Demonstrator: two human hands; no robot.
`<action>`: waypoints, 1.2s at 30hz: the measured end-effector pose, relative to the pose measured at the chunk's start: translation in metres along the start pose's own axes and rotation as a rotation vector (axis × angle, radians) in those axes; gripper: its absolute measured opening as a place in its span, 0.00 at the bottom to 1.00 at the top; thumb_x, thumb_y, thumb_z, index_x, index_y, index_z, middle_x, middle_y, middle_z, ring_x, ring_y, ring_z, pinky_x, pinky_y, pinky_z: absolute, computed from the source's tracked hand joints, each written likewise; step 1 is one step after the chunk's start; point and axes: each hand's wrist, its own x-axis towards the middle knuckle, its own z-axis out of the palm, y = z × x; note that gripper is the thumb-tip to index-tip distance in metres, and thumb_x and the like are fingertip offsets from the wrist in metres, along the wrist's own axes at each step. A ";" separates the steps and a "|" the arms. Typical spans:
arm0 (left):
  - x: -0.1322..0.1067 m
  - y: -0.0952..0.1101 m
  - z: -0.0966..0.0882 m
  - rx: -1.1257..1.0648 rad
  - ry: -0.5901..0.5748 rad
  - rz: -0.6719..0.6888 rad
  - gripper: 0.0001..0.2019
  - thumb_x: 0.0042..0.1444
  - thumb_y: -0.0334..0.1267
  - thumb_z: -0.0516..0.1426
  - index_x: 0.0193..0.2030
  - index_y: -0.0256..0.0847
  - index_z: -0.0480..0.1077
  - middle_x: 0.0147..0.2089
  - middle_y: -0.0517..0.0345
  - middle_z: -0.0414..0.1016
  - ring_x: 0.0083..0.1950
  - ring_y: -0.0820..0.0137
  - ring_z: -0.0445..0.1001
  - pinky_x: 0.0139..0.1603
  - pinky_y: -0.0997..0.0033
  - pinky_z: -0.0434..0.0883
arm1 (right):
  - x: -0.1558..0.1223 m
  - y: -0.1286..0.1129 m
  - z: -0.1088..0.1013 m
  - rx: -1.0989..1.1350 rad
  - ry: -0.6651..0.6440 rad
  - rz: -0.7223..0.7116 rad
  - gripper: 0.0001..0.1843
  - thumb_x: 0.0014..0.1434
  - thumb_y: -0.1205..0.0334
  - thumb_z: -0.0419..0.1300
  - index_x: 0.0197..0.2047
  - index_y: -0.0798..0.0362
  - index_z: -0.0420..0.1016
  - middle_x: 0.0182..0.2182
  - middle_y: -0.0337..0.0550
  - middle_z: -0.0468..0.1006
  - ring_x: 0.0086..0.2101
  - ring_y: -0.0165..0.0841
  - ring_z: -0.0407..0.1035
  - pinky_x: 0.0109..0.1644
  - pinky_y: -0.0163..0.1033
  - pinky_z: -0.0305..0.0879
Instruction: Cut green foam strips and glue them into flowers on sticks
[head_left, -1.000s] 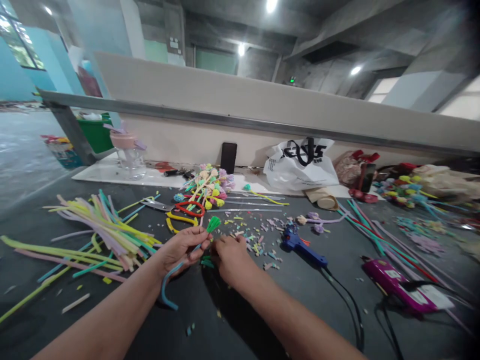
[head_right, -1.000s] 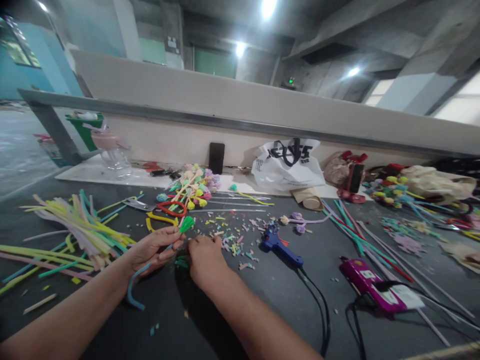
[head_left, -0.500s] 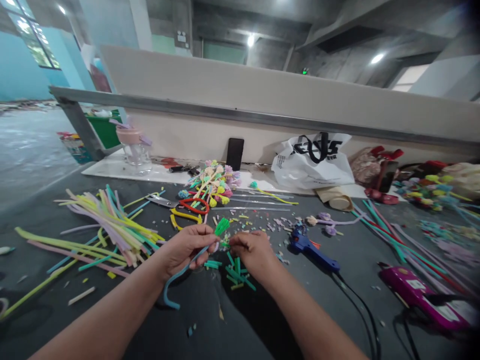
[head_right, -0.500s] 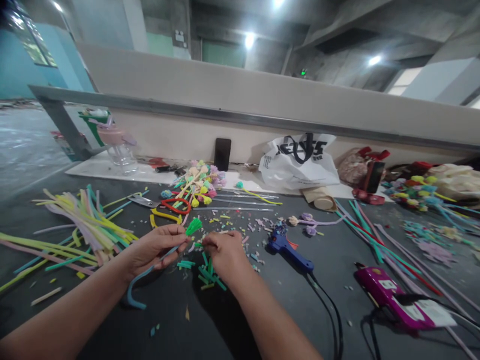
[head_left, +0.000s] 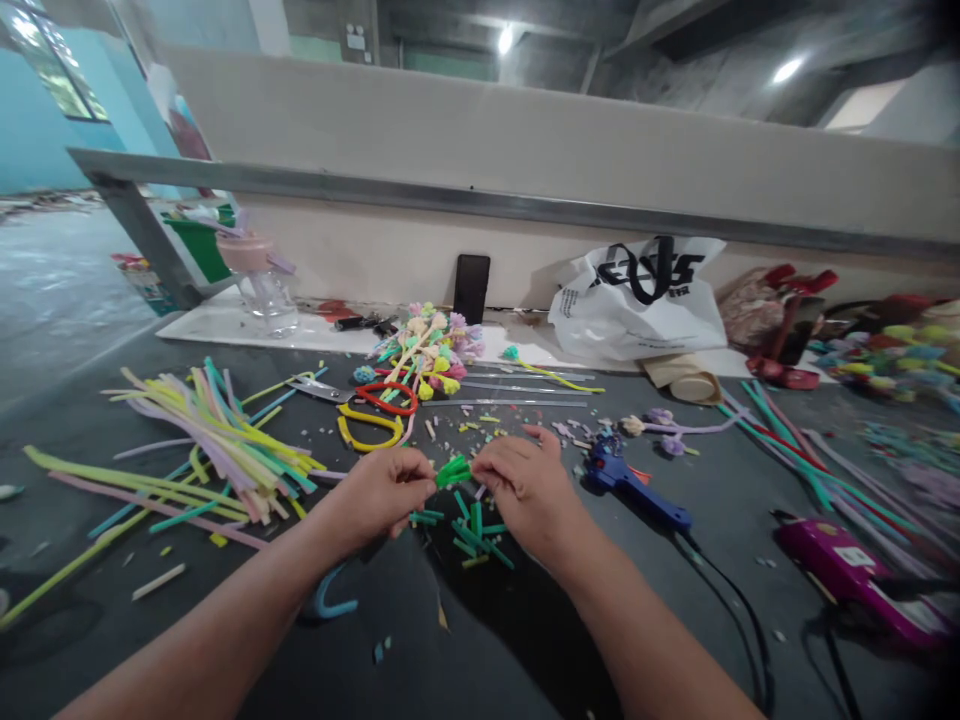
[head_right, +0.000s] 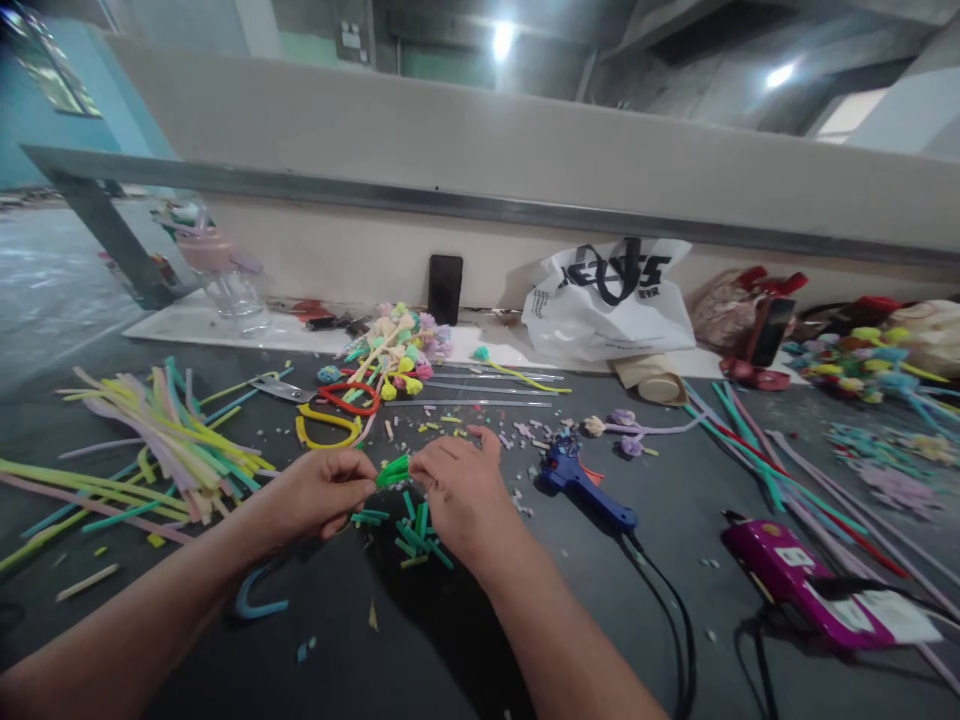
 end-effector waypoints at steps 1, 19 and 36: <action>0.000 -0.002 0.000 0.018 0.010 0.027 0.04 0.46 0.34 0.53 0.24 0.38 0.64 0.13 0.72 0.57 0.11 0.81 0.57 0.12 0.84 0.52 | -0.001 -0.001 0.001 -0.021 0.003 -0.014 0.10 0.54 0.74 0.52 0.28 0.51 0.69 0.29 0.35 0.76 0.33 0.29 0.68 0.54 0.45 0.40; -0.003 0.000 0.004 0.230 0.015 0.107 0.06 0.47 0.34 0.52 0.25 0.38 0.68 0.16 0.70 0.57 0.12 0.79 0.59 0.14 0.81 0.56 | -0.003 -0.002 0.006 -0.103 -0.060 -0.075 0.11 0.52 0.75 0.50 0.28 0.52 0.69 0.27 0.37 0.74 0.33 0.30 0.67 0.55 0.46 0.39; -0.002 0.000 0.002 0.454 0.016 0.260 0.09 0.46 0.30 0.50 0.26 0.37 0.72 0.23 0.65 0.67 0.26 0.76 0.64 0.28 0.80 0.58 | -0.003 0.004 0.013 -0.051 -0.132 -0.021 0.10 0.50 0.76 0.51 0.27 0.52 0.65 0.25 0.34 0.70 0.31 0.28 0.64 0.55 0.44 0.39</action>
